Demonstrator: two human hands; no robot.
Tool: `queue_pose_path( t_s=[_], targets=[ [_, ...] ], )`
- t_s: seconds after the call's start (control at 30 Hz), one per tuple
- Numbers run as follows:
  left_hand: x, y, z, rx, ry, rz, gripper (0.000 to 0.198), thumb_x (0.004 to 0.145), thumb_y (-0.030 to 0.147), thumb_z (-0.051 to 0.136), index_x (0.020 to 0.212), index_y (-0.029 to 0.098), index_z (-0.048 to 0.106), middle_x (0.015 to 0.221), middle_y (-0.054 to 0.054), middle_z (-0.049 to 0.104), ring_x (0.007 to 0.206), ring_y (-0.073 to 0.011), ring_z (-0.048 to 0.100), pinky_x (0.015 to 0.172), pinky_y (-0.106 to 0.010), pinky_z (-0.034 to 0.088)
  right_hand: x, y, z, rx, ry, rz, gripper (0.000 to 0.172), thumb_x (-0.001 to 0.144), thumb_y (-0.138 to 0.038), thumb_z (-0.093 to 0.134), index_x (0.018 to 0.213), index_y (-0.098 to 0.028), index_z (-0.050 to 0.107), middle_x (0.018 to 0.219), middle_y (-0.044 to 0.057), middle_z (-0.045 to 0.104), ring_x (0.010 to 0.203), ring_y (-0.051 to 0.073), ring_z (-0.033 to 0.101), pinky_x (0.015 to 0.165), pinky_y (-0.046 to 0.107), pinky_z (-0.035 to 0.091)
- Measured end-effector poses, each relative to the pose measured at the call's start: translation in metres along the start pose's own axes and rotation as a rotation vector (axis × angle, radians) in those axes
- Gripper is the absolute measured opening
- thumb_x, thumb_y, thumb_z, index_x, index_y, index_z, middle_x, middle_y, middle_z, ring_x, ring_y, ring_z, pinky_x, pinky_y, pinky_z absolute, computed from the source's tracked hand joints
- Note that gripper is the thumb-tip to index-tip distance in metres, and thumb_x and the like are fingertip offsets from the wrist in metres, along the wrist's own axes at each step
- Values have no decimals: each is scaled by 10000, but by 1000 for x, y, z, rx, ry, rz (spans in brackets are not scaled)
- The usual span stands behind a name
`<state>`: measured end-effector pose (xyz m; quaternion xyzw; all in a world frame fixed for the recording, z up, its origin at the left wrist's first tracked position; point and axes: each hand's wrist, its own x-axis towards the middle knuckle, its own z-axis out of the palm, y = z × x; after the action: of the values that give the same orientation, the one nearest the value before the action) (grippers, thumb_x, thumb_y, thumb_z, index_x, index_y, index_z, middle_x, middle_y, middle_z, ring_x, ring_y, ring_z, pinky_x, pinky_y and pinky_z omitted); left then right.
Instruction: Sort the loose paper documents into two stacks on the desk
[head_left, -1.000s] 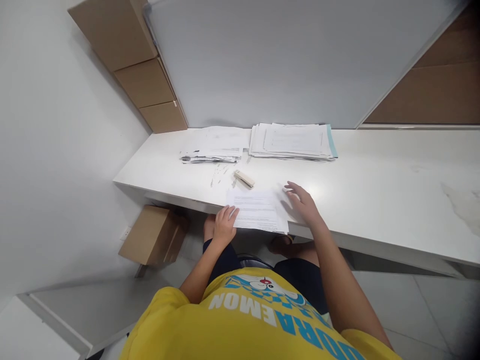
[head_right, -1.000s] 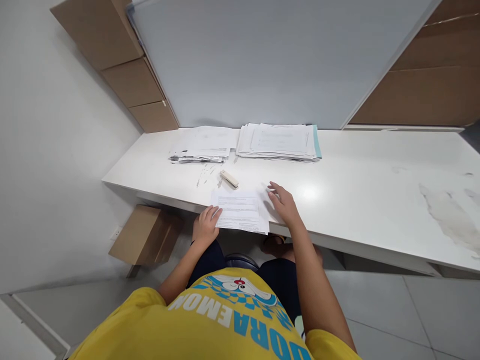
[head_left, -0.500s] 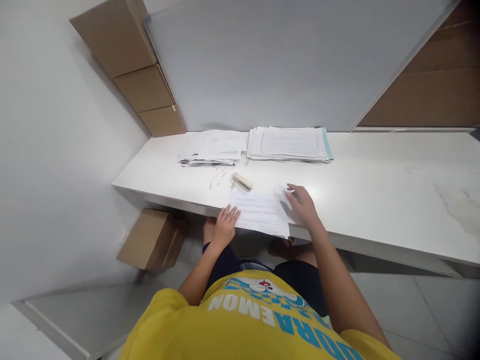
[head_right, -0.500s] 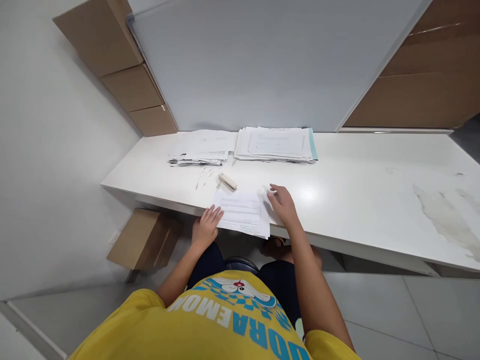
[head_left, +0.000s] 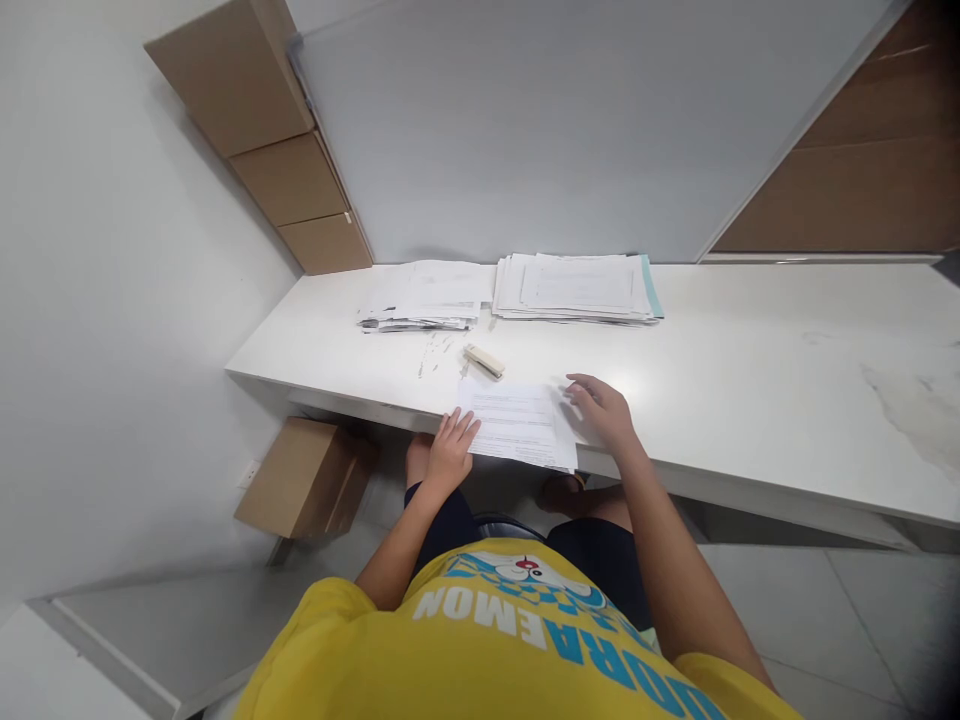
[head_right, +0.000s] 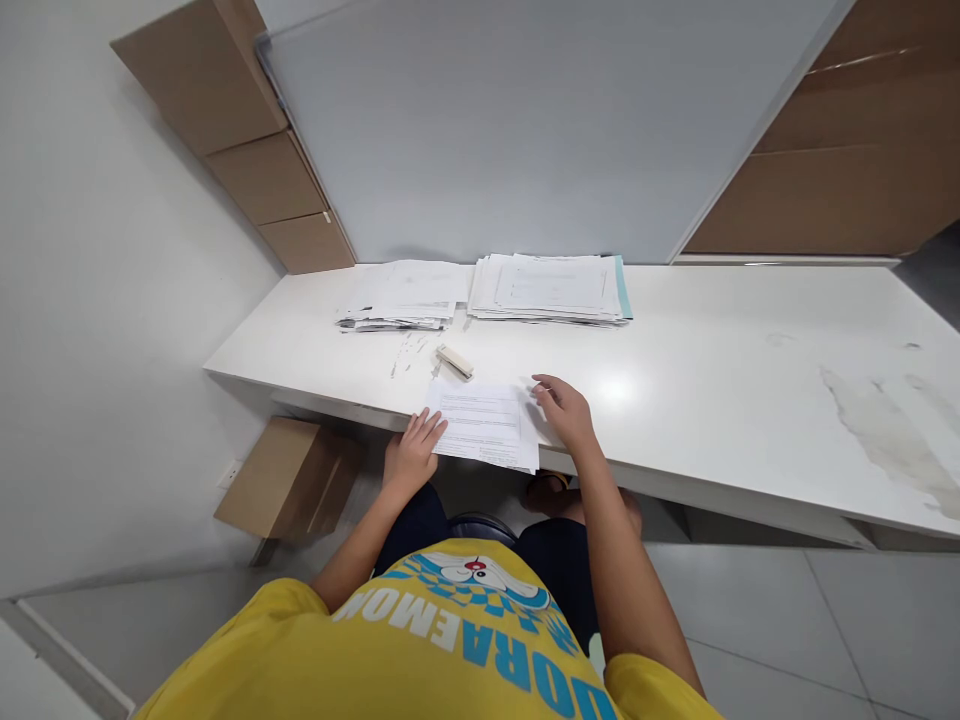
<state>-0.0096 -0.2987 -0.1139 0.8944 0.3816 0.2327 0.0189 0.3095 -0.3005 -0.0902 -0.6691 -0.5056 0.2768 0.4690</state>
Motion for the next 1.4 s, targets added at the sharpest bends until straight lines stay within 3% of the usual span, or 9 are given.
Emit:
queue_pose_path(
  t_s=[0.3,0.83,1.4],
  targets=[
    [1,-3,0,-92,-13,-16,768,685,-73,407,1379,204,586,1458,-85,574,1490,-259,357,1207,-609,329,0,-3,-1,-15,3,-20,402,882,-503,494,1095,-239,710,959,56,766,800,239,715,847,415,526],
    [-3,-10,14,-100,120,21,735,675,-62,395,1336,178,610,1413,-96,613,1476,-270,382,1193,-619,336,1,-5,-1,-67,-1,-35,392,901,-515,455,1056,-256,706,987,50,767,842,255,715,871,440,516],
    [-4,-8,20,-132,140,-31,766,634,-46,397,1319,208,629,1389,-63,635,1448,-262,430,1189,-621,349,2,0,2,-42,5,-22,421,920,-529,422,1045,-239,700,939,65,750,826,251,701,824,422,525]
  ],
)
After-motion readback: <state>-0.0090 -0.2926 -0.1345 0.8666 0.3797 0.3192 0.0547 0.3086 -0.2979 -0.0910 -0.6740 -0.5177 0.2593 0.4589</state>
